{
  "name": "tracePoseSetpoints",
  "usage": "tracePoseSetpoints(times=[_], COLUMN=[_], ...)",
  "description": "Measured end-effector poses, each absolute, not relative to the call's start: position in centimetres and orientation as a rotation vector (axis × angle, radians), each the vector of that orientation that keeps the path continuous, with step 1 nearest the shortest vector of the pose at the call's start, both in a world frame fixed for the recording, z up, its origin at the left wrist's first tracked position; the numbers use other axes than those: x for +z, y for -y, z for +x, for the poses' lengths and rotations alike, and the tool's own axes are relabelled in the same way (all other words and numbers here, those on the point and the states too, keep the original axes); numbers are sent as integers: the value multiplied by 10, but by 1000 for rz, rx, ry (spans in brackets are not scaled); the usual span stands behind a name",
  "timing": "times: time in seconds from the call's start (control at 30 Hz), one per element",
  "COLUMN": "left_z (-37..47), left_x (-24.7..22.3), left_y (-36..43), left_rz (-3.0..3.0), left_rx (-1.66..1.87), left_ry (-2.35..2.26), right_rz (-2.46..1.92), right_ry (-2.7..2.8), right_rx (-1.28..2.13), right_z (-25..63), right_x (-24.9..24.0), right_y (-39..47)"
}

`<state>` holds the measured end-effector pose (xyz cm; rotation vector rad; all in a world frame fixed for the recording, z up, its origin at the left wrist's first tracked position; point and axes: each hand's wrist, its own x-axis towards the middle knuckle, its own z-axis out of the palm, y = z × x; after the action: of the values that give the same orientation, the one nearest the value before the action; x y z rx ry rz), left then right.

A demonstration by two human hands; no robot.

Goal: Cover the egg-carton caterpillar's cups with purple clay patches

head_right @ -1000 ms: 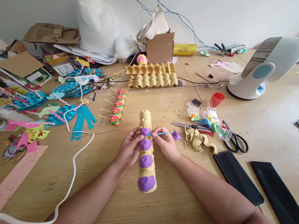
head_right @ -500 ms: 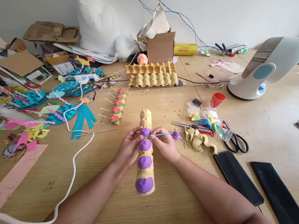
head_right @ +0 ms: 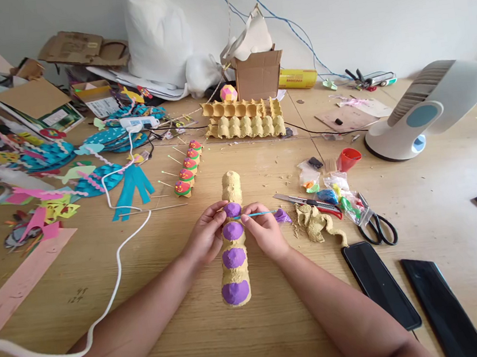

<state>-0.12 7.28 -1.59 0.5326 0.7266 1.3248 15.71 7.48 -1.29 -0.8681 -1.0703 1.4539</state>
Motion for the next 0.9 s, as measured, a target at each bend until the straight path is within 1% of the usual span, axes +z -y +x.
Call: tracePoseSetpoints(times=[0.3,0.63,0.9], left_z=[0,2,0], left_x=[-16,-15,-16], left_y=[-72,-72,-73], left_rz=[542,557,594], left_rx=[1326,1352,1358], left_ry=[-751,-781,-815], right_rz=[-920,-973,-989], right_ry=[1080,1200,1213], right_rx=[1405,1258,1251], right_z=[155,157,157], right_x=[-12,-12,-13], right_y=[-75,-77,-77])
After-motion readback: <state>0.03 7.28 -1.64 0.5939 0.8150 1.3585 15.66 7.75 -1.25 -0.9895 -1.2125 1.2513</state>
